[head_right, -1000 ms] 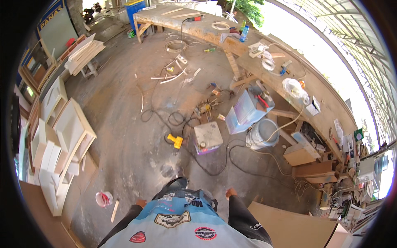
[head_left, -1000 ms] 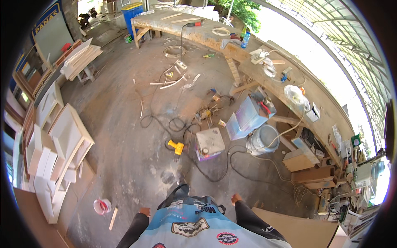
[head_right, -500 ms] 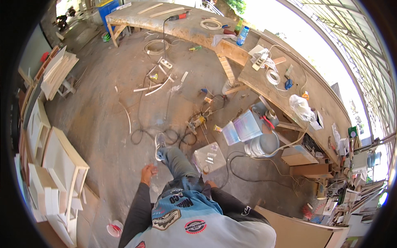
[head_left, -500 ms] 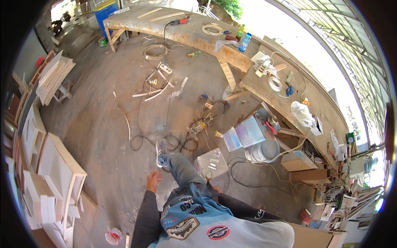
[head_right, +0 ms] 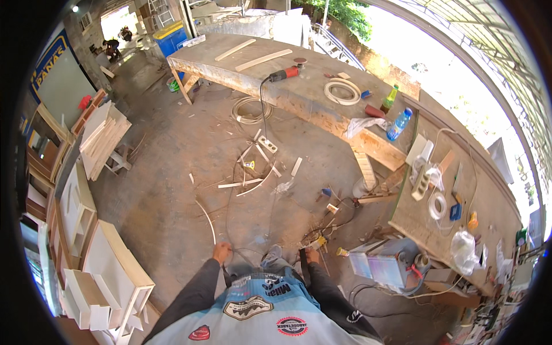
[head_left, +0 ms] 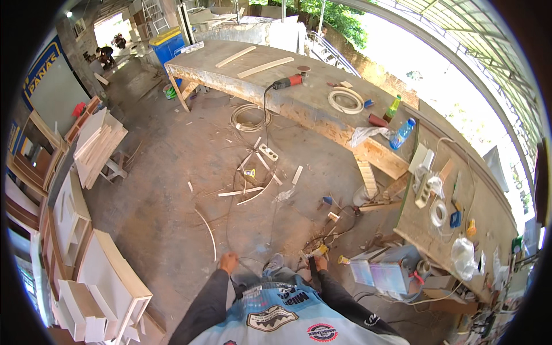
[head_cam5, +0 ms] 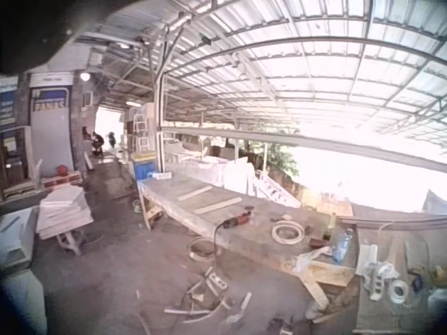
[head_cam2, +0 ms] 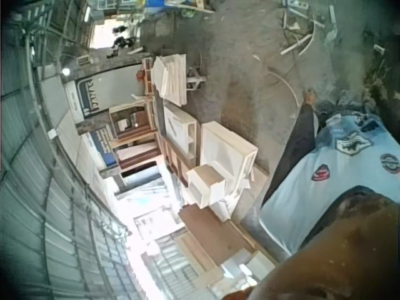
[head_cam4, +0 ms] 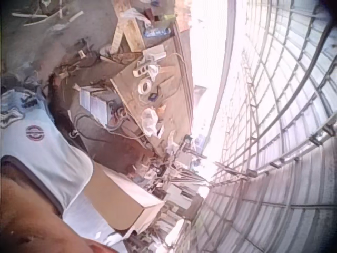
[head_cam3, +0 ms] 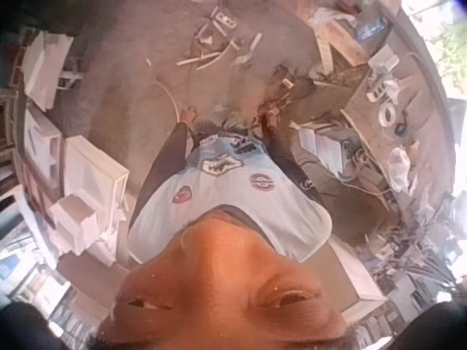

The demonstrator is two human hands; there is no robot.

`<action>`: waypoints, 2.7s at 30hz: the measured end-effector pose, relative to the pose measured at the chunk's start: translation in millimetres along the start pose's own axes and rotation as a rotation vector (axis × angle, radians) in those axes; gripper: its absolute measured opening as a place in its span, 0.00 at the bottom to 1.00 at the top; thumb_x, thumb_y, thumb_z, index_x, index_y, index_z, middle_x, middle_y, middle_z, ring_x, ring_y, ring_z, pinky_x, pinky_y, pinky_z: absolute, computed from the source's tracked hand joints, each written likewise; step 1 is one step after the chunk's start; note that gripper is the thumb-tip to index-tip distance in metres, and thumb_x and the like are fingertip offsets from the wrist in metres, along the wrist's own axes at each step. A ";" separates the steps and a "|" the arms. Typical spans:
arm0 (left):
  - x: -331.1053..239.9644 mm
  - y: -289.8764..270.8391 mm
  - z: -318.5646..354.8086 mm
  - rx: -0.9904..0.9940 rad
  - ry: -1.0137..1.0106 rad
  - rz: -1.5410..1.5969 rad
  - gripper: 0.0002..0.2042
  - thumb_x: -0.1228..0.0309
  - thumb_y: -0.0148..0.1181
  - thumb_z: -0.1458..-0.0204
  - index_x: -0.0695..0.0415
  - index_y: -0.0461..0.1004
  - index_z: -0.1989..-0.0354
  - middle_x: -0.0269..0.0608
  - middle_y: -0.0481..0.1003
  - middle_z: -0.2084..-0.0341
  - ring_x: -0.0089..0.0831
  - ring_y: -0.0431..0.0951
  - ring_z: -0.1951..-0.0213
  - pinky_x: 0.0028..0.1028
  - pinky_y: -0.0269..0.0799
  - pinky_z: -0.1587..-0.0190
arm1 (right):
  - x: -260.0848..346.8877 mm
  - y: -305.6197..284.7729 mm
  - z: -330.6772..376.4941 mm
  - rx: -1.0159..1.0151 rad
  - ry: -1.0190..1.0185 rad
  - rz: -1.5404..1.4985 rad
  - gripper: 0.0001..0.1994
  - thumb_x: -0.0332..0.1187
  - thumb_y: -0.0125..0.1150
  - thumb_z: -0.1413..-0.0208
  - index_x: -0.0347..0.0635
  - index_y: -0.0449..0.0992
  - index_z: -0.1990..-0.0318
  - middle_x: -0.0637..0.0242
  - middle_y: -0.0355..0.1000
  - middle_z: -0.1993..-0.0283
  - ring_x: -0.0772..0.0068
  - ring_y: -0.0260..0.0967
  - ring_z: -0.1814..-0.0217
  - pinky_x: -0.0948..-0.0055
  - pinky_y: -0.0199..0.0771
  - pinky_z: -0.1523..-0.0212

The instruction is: The person joins wooden panels to form a cabinet structure, holding the pieces in place and then using a utility knife to trim excess material from the edges.

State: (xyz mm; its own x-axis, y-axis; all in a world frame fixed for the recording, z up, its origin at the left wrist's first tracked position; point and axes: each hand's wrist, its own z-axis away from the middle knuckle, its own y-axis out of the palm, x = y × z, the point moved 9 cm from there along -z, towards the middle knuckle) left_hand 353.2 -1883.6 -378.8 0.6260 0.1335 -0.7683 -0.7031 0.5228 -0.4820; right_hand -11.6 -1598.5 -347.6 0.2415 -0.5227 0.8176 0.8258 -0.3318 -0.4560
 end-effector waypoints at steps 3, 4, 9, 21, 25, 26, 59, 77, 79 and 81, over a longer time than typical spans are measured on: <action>-99.3 15.7 -72.8 0.083 -0.062 0.248 0.12 0.64 0.57 0.45 0.62 0.79 0.68 0.40 0.78 0.77 0.30 0.78 0.75 0.33 0.72 0.71 | 14.4 -30.1 -31.7 -0.128 0.201 -0.665 0.16 0.46 0.60 0.45 0.40 0.80 0.68 0.63 0.76 0.77 0.64 0.77 0.73 0.64 0.77 0.69; -140.7 25.0 -100.5 0.127 -0.019 0.209 0.13 0.65 0.57 0.42 0.64 0.78 0.65 0.38 0.78 0.75 0.27 0.77 0.74 0.27 0.74 0.70 | 3.7 -37.8 -35.4 -0.202 0.258 -0.703 0.16 0.45 0.58 0.42 0.40 0.79 0.68 0.64 0.75 0.77 0.66 0.75 0.75 0.64 0.77 0.71; -377.0 66.9 -239.2 0.132 0.494 0.061 0.16 0.62 0.58 0.45 0.64 0.80 0.60 0.46 0.80 0.74 0.32 0.80 0.71 0.34 0.74 0.65 | -56.9 -45.4 -20.2 -0.366 0.446 -0.260 0.15 0.46 0.58 0.43 0.43 0.81 0.67 0.62 0.76 0.76 0.61 0.76 0.73 0.57 0.77 0.72; -821.8 263.8 -499.1 0.218 0.907 -0.206 0.14 0.68 0.57 0.50 0.61 0.81 0.58 0.53 0.82 0.63 0.46 0.83 0.59 0.38 0.77 0.53 | 11.2 41.9 27.1 -0.110 1.200 0.286 0.14 0.49 0.60 0.52 0.53 0.84 0.66 0.61 0.79 0.58 0.55 0.78 0.60 0.53 0.76 0.64; -907.8 354.8 -549.1 0.195 1.094 -0.300 0.13 0.71 0.54 0.52 0.59 0.81 0.61 0.53 0.80 0.64 0.50 0.80 0.59 0.43 0.76 0.53 | 59.0 44.9 11.1 -0.679 1.268 -0.139 0.18 0.53 0.60 0.51 0.50 0.84 0.67 0.57 0.79 0.62 0.52 0.78 0.62 0.52 0.76 0.64; -920.9 367.0 -560.5 0.198 1.180 -0.258 0.12 0.72 0.53 0.53 0.59 0.81 0.63 0.54 0.80 0.65 0.50 0.80 0.59 0.45 0.75 0.53 | 69.0 46.6 3.4 -0.736 1.265 -0.187 0.19 0.54 0.60 0.50 0.50 0.84 0.67 0.56 0.79 0.63 0.52 0.78 0.62 0.52 0.76 0.64; -554.8 243.8 -110.3 1.741 0.399 -0.094 0.14 0.77 0.55 0.39 0.62 0.66 0.46 0.40 0.73 0.59 0.24 0.77 0.65 0.24 0.75 0.66 | 259.3 -165.0 -178.5 -1.352 0.215 -0.491 0.18 0.40 0.56 0.35 0.36 0.71 0.45 0.57 0.77 0.57 0.65 0.76 0.56 0.68 0.76 0.56; -350.2 258.1 36.3 2.212 0.663 -1.238 0.17 0.69 0.58 0.39 0.65 0.70 0.45 0.41 0.78 0.65 0.25 0.80 0.67 0.21 0.74 0.67 | 264.7 520.7 57.3 -1.854 2.046 -1.528 0.14 0.36 0.59 0.48 0.35 0.79 0.60 0.42 0.77 0.57 0.43 0.77 0.53 0.52 0.76 0.53; -348.8 278.3 52.2 2.218 0.738 -1.238 0.17 0.69 0.58 0.39 0.65 0.70 0.46 0.40 0.78 0.65 0.24 0.80 0.68 0.20 0.74 0.68 | 286.8 528.7 35.0 -1.487 1.941 -1.487 0.14 0.35 0.59 0.50 0.34 0.80 0.60 0.42 0.77 0.58 0.44 0.77 0.54 0.53 0.77 0.54; -340.9 287.7 72.0 2.251 0.808 -1.258 0.17 0.69 0.58 0.39 0.65 0.70 0.46 0.39 0.78 0.66 0.24 0.80 0.68 0.19 0.73 0.69 | 315.5 552.8 -8.5 -1.561 1.893 -1.674 0.13 0.34 0.59 0.50 0.35 0.80 0.60 0.44 0.78 0.58 0.44 0.77 0.53 0.54 0.78 0.54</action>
State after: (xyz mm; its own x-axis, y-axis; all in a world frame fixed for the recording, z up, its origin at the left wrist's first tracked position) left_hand -38.2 -1718.1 -225.2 -0.2257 -0.5291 -0.8180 0.9676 -0.2193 -0.1252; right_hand 516.7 -1953.4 -344.7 -0.4898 0.8574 0.1579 -0.6940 -0.2739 -0.6658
